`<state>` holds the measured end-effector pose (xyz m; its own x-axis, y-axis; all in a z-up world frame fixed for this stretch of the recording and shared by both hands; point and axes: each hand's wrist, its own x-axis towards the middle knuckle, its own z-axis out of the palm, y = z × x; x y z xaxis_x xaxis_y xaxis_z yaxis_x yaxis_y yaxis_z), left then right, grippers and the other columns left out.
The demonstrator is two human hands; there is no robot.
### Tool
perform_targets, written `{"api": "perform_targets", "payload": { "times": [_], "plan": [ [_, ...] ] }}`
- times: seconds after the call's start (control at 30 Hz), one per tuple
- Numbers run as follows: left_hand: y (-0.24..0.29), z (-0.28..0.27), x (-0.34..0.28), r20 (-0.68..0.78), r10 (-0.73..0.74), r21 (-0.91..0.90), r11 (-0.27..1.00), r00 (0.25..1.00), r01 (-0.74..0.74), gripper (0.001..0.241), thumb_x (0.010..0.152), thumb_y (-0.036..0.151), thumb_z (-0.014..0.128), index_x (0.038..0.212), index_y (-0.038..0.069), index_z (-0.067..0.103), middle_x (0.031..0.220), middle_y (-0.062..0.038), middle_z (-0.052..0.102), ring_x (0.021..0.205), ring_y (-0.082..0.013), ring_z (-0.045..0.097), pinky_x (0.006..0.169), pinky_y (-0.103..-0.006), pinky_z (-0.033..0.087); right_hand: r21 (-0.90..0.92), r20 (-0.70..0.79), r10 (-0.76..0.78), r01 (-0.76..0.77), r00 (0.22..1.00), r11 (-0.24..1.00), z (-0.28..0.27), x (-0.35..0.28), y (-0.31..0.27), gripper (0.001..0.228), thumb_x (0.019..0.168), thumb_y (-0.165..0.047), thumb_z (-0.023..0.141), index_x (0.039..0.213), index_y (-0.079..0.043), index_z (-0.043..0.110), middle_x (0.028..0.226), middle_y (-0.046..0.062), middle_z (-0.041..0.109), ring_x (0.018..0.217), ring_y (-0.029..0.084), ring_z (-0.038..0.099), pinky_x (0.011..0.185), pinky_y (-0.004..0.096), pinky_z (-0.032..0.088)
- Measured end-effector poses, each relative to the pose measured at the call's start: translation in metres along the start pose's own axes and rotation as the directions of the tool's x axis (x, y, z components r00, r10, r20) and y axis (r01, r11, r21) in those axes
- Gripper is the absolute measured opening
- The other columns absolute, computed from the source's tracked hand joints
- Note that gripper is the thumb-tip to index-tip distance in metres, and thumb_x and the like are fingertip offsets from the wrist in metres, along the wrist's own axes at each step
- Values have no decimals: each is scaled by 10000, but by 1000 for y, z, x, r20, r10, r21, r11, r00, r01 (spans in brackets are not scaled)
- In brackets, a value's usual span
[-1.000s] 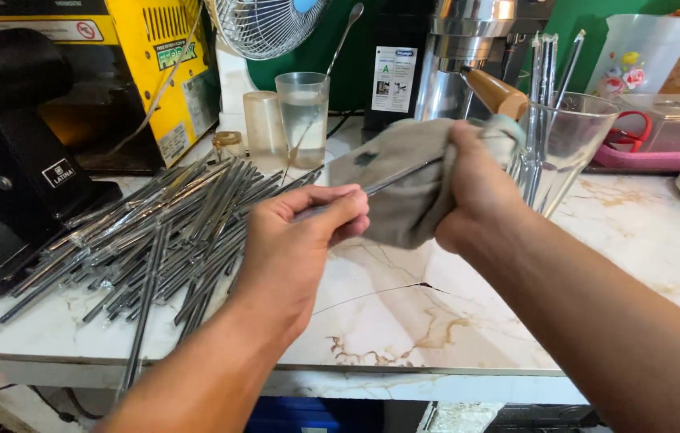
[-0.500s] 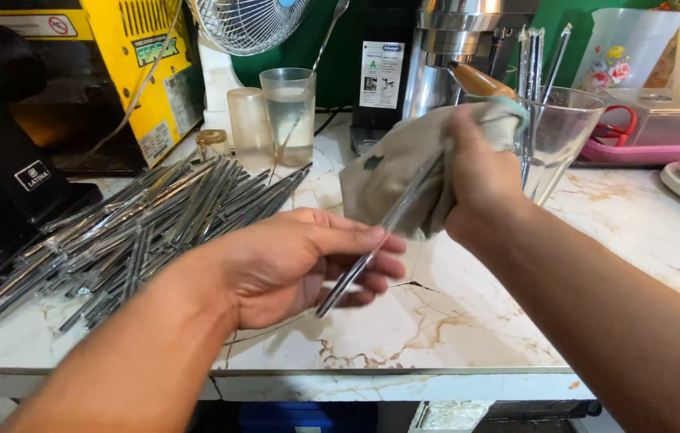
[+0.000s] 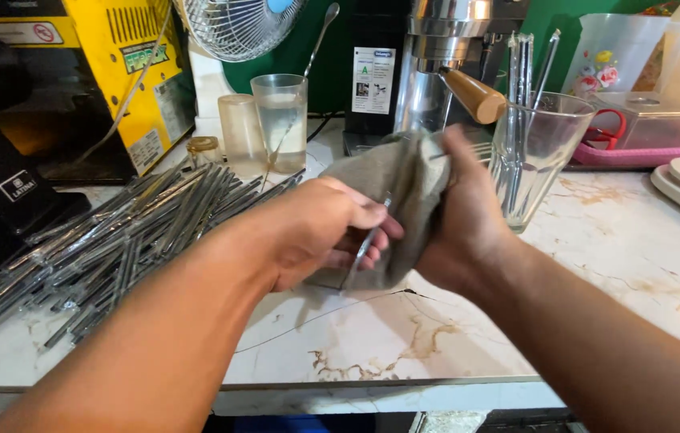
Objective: Cleaning and wiping stainless steel straws and a glass cup with a rag.
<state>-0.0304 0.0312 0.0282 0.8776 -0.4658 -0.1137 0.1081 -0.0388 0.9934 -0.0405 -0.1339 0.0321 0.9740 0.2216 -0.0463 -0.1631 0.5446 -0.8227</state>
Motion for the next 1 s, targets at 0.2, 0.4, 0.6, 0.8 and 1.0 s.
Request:
{"api": "perform_targets", "payload": {
  "times": [0.2, 0.4, 0.6, 0.8, 1.0],
  "plan": [
    [7, 4, 13, 82, -145, 58, 988, 986, 140, 308, 1003, 207, 561, 1023, -76, 680, 887, -139, 731, 738, -233, 695, 688, -373, 600, -114, -226, -2, -24, 974, 993, -15, 23, -12, 493, 937, -518, 506, 1174, -114, 662, 1108, 93, 757, 1016, 266, 709, 917, 463, 555],
    [33, -11, 45, -365, 409, 567, 811, 837, -149, 352, 888, 368, 692, 792, 45, 792, 818, -75, 805, 704, -155, 703, 633, -323, 534, -486, -295, -278, 107, 914, 867, -4, 12, -22, 429, 947, -382, 660, 1169, -16, 644, 1103, 150, 746, 910, 235, 750, 761, 397, 643],
    [39, 7, 87, -528, 362, 192, 932, 768, -307, 199, 816, 249, 764, 810, 50, 777, 829, -61, 780, 690, -144, 670, 595, -361, 531, -904, -13, -479, 195, 878, 381, 2, 21, -10, 402, 904, -376, 712, 1010, 7, 777, 909, 136, 803, 784, 207, 730, 681, 386, 583],
    [28, -7, 119, -591, 364, 80, 915, 720, -396, 191, 840, 157, 733, 816, -31, 758, 801, -133, 748, 662, -189, 639, 568, -402, 499, -976, -88, -396, 0, 914, 218, -2, 8, -8, 481, 863, -471, 744, 1091, -48, 721, 947, 140, 781, 834, 243, 785, 754, 397, 607],
    [45, -63, 129, -690, 255, -227, 812, 677, -537, 137, 899, 146, 703, 928, 17, 664, 767, -75, 625, 639, -186, 563, 566, -362, 476, -986, 19, -287, 65, 958, 152, -15, -25, -3, 487, 820, -486, 761, 1021, -42, 750, 883, 137, 812, 793, 224, 792, 730, 391, 619]
  ]
}}
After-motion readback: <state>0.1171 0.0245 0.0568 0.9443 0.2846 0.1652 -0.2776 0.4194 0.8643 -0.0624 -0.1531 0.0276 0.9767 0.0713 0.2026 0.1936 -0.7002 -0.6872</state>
